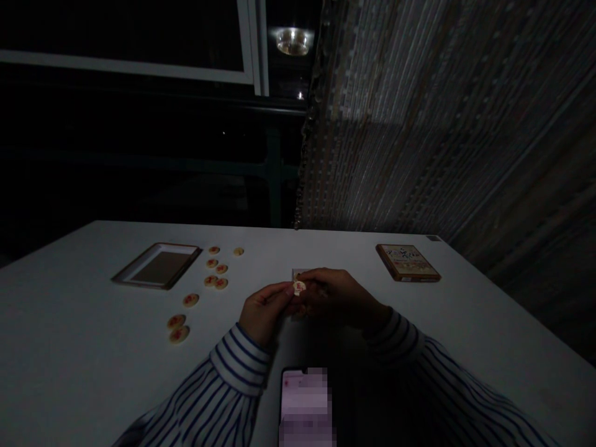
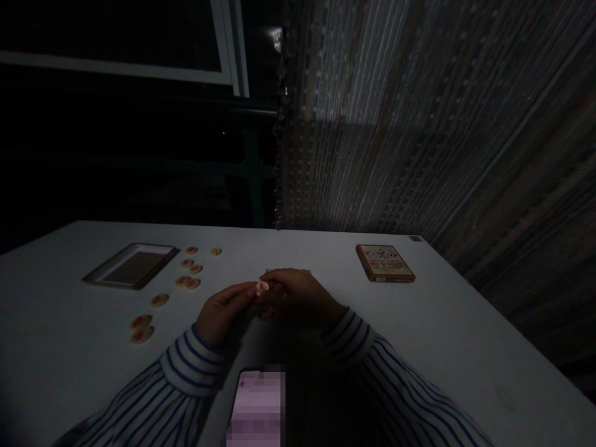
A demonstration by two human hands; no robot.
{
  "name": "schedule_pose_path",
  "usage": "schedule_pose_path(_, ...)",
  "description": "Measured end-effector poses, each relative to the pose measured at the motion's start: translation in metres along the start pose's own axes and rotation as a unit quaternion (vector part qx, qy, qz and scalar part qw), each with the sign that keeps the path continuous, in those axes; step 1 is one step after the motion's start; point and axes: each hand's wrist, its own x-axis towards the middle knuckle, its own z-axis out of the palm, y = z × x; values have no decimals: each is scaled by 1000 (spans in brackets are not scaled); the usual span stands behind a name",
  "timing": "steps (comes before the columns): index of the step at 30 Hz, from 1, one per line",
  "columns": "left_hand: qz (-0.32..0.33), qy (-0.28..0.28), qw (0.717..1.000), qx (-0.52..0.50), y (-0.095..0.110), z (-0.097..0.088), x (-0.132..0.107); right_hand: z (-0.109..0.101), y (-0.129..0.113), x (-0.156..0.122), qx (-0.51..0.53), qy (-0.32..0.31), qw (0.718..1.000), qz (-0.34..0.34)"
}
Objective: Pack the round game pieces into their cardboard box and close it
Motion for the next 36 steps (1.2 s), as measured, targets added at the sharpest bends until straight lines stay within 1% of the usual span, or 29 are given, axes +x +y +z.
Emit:
schedule_pose_path(4, 8, 6, 1000, -6, 0, 1, 0, -1, 2, 1, -78, 5, 995, -55)
schedule_pose_path(8, 6, 2, 1000, -2, 1, 1, -1, 0, 6, 2, -116, 12, 988, -100)
schedule_pose_path(10, 8, 2, 1000, -1, 1, 1, -1, 1, 7, 2, -133, 16, 985, -111)
schedule_pose_path(16, 24, 6, 1000, -4, 0, 1, -1, 2, 7, 2, -160, 21, 981, -109)
schedule_pose_path(20, 14, 3, 1000, -6, 2, 1, -2, 2, 7, 1, -172, 20, 978, -112)
schedule_pose_path(24, 0, 9, 1000, -6, 3, 0, -1, -2, 8, 0, -184, 45, 974, -124)
schedule_pose_path(28, 10, 27, 1000, -3, 1, -2, 2, -9, 9, -1, -210, 63, 968, -121)
schedule_pose_path(31, 31, 36, 999, 27, -1, -4, 4, -15, 11, -2, -227, 67, 965, -113)
schedule_pose_path(36, 57, 79, 990, 97, -3, -8, 9, -23, 14, -4, -241, 48, 966, -78)
